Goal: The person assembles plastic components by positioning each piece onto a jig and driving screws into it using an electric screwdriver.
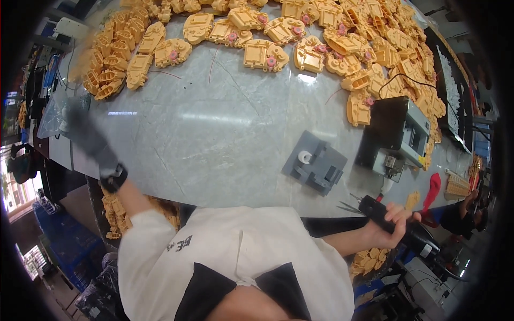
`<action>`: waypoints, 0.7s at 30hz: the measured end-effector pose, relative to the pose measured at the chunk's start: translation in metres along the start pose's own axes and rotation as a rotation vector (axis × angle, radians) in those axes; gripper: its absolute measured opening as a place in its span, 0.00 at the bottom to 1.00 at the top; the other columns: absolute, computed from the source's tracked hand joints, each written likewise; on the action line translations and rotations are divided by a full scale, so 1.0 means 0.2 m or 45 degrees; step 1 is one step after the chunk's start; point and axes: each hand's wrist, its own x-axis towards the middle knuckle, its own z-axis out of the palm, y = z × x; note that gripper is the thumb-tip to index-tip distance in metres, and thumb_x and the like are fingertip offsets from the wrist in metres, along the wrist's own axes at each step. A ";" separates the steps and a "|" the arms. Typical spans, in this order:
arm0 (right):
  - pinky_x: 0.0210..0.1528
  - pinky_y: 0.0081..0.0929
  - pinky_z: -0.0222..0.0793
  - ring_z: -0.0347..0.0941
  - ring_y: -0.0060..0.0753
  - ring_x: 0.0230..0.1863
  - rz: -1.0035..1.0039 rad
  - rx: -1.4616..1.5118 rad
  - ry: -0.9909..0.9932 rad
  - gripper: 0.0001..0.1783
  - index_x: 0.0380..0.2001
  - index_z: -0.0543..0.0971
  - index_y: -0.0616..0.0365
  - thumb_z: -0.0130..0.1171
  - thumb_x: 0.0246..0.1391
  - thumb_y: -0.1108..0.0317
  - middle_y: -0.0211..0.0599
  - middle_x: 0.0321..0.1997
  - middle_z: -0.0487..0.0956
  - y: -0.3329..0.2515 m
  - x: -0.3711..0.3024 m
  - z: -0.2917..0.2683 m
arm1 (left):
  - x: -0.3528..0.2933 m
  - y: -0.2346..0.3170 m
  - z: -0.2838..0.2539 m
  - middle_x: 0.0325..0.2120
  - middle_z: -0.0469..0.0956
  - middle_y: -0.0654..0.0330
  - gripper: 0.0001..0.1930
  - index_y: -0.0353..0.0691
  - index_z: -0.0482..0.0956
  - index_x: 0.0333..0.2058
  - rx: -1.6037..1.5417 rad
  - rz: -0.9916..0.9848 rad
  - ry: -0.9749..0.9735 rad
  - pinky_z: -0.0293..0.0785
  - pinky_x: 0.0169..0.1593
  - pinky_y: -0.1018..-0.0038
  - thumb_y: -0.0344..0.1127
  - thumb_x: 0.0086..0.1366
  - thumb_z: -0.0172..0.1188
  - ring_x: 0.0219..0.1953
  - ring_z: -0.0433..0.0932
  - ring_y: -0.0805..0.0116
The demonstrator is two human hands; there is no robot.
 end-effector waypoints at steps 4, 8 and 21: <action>0.28 0.25 0.57 0.59 0.24 0.15 0.015 0.044 -0.111 0.23 0.45 0.64 0.60 0.47 0.39 0.75 0.30 0.17 0.61 0.03 -0.08 0.10 | -0.36 0.88 0.54 0.46 0.71 0.50 0.29 0.43 0.68 0.52 -0.278 0.943 -1.096 0.68 0.47 0.64 0.54 0.56 0.57 0.43 0.73 0.57; 0.28 0.25 0.57 0.60 0.23 0.16 -0.084 -0.025 -0.158 0.24 0.45 0.63 0.60 0.46 0.39 0.76 0.30 0.17 0.61 -0.09 -0.10 0.02 | -0.72 1.04 0.83 0.55 0.59 0.47 0.32 0.49 0.61 0.56 0.484 0.935 -1.106 0.68 0.43 0.58 0.56 0.54 0.52 0.46 0.68 0.48; 0.28 0.26 0.64 0.64 0.25 0.17 0.064 -0.292 0.294 0.21 0.42 0.65 0.61 0.51 0.40 0.81 0.33 0.19 0.68 0.19 -0.17 -0.10 | -0.50 0.91 0.65 0.46 0.63 0.52 0.27 0.48 0.65 0.49 0.629 0.904 -1.242 0.73 0.40 0.59 0.44 0.50 0.59 0.44 0.70 0.52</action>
